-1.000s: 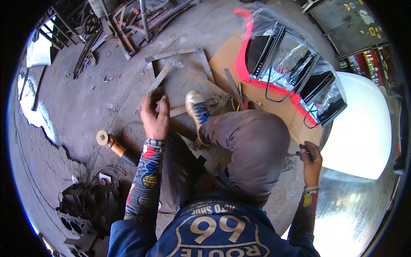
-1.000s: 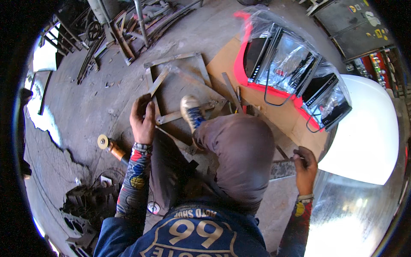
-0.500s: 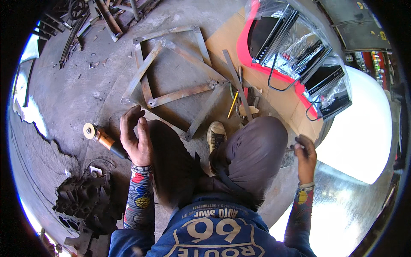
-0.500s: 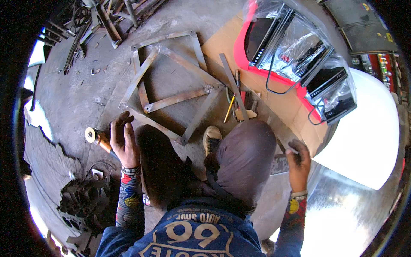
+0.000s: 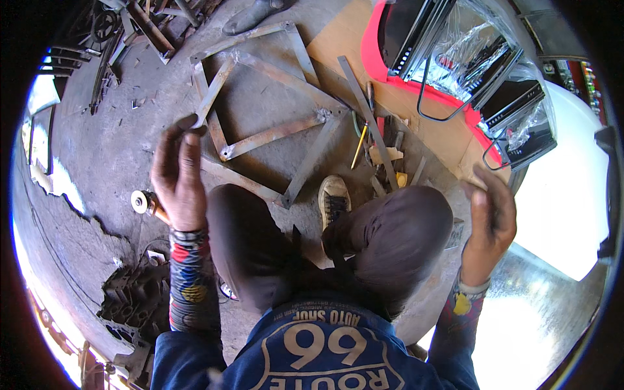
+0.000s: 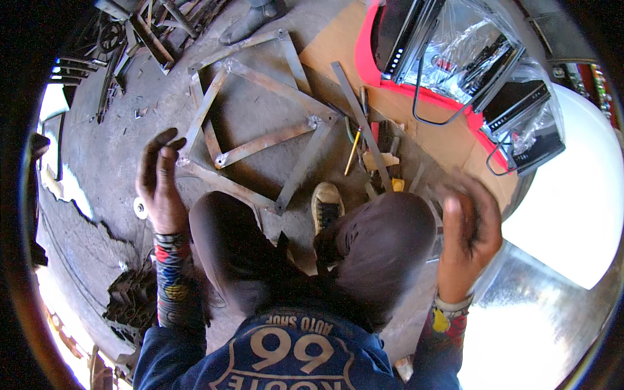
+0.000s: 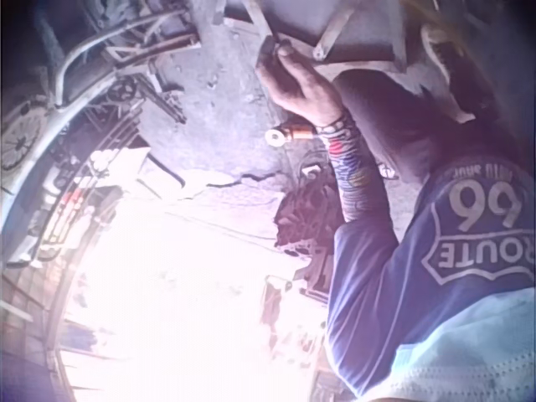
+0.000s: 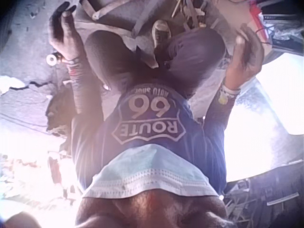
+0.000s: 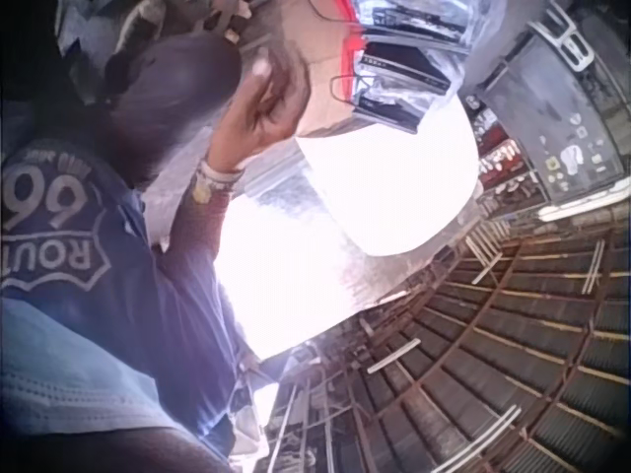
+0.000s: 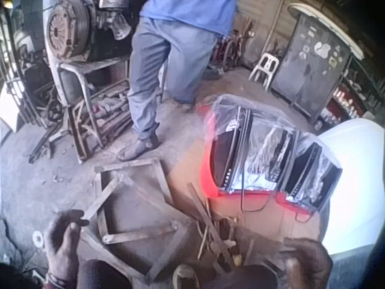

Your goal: The person uses an angle grinder to smooth and cut metal frame pieces on the workshop floor. They reposition the frames between grinding passes and handle the grinder with both hands while sparks fly.

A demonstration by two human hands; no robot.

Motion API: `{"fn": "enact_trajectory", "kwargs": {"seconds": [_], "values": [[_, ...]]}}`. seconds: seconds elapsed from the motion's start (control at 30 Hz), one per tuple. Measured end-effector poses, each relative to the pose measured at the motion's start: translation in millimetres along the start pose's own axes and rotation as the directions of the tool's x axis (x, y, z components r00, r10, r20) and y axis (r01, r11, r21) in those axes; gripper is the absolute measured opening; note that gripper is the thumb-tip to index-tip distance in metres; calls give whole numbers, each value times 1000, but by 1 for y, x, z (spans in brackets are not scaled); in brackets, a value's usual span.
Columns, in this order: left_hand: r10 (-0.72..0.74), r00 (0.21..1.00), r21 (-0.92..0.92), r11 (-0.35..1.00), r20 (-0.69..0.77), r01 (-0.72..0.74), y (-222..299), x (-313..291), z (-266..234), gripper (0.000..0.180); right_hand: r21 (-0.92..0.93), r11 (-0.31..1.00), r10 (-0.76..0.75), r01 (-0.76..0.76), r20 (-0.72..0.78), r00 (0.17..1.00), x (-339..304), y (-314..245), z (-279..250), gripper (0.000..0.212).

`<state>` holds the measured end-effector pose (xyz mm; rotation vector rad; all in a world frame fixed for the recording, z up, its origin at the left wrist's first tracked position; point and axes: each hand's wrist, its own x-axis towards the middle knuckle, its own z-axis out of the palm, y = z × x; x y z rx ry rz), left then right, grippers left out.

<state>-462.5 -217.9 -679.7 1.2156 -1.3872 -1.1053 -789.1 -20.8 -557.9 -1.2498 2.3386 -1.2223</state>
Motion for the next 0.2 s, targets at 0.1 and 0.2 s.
{"fn": "enact_trajectory", "kwargs": {"seconds": [0.1, 0.2], "values": [[94, 992, -19, 995, 79, -93, 28, 21, -14, 31, 250, 967, -55, 57, -13, 998, 34, -21, 31, 31], [374, 902, 126, 906, 214, -405, 69, 53, -41, 37, 455, 891, -29, 14, 25, 999, 60, -41, 85, 30]]}}
